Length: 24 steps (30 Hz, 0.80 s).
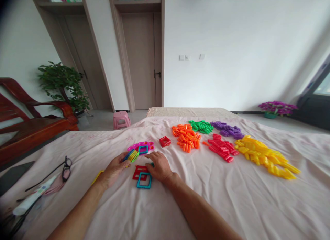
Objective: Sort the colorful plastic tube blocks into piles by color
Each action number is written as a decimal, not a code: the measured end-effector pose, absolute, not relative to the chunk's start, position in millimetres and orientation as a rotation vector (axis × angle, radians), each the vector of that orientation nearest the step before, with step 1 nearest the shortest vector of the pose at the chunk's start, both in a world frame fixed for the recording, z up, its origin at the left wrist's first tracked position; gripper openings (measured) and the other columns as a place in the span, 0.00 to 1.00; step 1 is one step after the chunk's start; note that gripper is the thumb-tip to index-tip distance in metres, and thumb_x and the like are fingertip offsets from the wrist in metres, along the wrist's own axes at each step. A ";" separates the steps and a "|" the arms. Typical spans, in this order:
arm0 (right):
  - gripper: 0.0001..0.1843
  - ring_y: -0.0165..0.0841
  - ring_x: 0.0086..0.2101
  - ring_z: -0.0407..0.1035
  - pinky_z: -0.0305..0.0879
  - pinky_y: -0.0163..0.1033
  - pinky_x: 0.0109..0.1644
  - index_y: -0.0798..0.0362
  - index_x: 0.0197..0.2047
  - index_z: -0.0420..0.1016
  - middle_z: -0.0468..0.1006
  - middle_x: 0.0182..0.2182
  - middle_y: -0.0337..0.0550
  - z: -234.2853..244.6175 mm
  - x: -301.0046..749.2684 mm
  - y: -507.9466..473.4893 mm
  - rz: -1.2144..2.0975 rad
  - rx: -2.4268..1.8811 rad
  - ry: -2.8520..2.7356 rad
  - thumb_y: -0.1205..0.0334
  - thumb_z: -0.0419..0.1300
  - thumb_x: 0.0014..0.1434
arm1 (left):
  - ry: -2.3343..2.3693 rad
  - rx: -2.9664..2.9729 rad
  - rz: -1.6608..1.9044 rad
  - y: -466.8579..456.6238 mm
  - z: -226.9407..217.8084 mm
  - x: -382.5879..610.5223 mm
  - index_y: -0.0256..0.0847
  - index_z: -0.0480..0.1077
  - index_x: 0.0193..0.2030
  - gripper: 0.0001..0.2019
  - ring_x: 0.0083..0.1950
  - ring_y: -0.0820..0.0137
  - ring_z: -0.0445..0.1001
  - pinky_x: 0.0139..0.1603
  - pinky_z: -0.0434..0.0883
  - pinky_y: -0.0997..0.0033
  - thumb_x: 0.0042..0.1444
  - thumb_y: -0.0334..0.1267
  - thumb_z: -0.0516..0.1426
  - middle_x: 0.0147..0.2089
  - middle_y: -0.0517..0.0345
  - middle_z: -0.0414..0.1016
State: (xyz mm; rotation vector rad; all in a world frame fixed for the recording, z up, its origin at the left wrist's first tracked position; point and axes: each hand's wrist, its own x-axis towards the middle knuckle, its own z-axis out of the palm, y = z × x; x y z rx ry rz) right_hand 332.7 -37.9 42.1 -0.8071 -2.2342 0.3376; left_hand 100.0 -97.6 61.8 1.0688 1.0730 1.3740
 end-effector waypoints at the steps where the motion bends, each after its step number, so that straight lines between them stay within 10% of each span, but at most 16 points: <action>1: 0.22 0.40 0.43 0.73 0.68 0.46 0.51 0.50 0.53 0.76 0.80 0.44 0.46 42.9 332.0 -38.8 0.360 -0.795 -2.207 0.69 0.63 0.55 | 1.030 1.057 1.341 -98.8 62.1 103.4 0.38 0.76 0.54 0.29 0.57 0.56 0.74 0.57 0.69 0.60 0.45 0.44 0.70 0.55 0.45 0.78; 10: 0.42 0.44 0.58 0.66 0.65 0.50 0.61 0.46 0.69 0.61 0.70 0.60 0.52 53.3 320.7 -53.0 0.397 -0.595 -2.079 0.57 0.71 0.54 | 0.824 0.995 1.215 -104.4 59.6 127.6 0.43 0.70 0.63 0.32 0.59 0.56 0.74 0.60 0.69 0.56 0.51 0.47 0.67 0.57 0.45 0.78; 24: 0.11 0.33 0.37 0.73 0.68 0.37 0.43 0.50 0.44 0.78 0.79 0.38 0.42 46.1 320.1 -44.6 0.618 -0.843 -1.975 0.69 0.56 0.62 | 0.832 0.999 1.225 -102.9 57.9 128.1 0.39 0.72 0.60 0.34 0.59 0.54 0.73 0.60 0.69 0.55 0.48 0.52 0.68 0.55 0.43 0.77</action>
